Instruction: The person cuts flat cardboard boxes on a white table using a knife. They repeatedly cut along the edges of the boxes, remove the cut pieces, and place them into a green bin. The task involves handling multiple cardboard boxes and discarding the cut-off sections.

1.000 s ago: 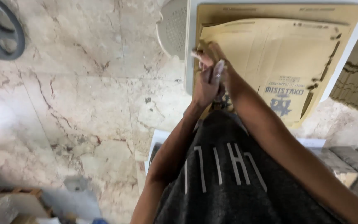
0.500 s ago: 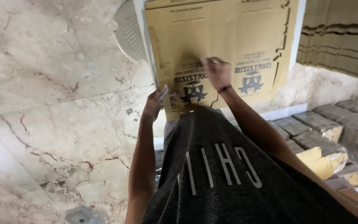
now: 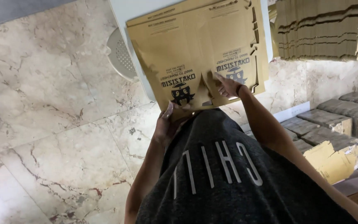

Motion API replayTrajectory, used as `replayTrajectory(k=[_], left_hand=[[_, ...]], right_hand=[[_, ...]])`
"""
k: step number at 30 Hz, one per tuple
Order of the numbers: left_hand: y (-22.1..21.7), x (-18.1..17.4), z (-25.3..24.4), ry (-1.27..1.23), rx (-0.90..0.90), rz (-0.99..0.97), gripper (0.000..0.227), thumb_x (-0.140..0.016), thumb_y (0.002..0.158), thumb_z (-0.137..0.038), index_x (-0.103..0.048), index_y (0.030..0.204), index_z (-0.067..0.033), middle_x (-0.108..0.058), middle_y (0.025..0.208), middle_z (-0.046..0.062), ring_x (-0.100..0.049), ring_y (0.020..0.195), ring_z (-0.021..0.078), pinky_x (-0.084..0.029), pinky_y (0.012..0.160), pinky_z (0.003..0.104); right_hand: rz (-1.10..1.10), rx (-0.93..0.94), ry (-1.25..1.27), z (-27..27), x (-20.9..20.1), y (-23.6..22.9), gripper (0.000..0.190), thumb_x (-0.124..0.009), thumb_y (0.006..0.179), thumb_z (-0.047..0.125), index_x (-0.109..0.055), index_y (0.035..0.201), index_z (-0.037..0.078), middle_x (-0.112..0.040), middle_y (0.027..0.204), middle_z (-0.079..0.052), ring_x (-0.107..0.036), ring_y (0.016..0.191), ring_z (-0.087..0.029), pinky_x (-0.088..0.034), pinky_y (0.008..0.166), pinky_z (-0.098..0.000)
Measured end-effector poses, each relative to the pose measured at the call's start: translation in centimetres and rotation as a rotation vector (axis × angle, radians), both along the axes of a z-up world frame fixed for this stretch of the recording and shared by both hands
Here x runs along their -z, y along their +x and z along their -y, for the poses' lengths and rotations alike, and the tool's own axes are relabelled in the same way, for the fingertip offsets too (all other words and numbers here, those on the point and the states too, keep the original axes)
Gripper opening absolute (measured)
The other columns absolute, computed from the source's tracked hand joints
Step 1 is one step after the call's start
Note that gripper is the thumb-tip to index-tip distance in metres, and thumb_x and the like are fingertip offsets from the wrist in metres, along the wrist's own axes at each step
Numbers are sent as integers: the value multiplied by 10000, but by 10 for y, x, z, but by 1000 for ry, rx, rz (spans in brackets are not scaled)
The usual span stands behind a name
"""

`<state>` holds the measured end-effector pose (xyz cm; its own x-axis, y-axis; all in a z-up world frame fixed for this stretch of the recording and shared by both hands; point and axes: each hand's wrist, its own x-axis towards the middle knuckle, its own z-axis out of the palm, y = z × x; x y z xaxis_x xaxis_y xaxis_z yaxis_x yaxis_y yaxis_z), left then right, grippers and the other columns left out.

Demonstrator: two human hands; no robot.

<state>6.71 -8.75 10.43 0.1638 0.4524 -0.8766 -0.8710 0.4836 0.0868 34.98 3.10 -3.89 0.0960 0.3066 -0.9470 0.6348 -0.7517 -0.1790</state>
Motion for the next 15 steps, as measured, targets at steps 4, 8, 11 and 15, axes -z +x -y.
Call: replayTrajectory(k=[4,8,11,15], left_hand=[[-2,52,17,232,80,-29,334,-599,1019,-401,-608,974,-71,-720,1158,273,-725,1009,431,-558,650,392],[-40,83,58,150,254,-184,442,-674,961,-477,-630,1104,-62,-692,1197,258,-673,1104,464,-517,963,610],[-59,88,77,56,478,-284,408,-627,1022,-421,-606,1115,-25,-671,1264,305,-624,1171,542,-466,983,688],[-68,85,60,-53,1070,-971,535,-678,941,-577,-683,1303,-183,-684,1297,176,-600,1269,386,-478,1073,535]], right_hand=[[-214,299,-140,-11,-39,-15,632,-639,908,661,-505,985,48,-387,658,15,-449,566,-148,-342,520,-251],[-322,168,-141,-11,-51,-7,403,-696,952,474,-616,993,81,-485,700,36,-506,669,-138,-409,608,-198],[-280,93,-128,-9,-27,-17,507,-851,784,507,-575,823,83,-410,583,-3,-415,561,-132,-326,544,-248],[-409,201,-204,12,60,15,800,-811,863,445,-512,1354,-112,-627,1372,-223,-562,1342,-299,-411,1112,-414]])
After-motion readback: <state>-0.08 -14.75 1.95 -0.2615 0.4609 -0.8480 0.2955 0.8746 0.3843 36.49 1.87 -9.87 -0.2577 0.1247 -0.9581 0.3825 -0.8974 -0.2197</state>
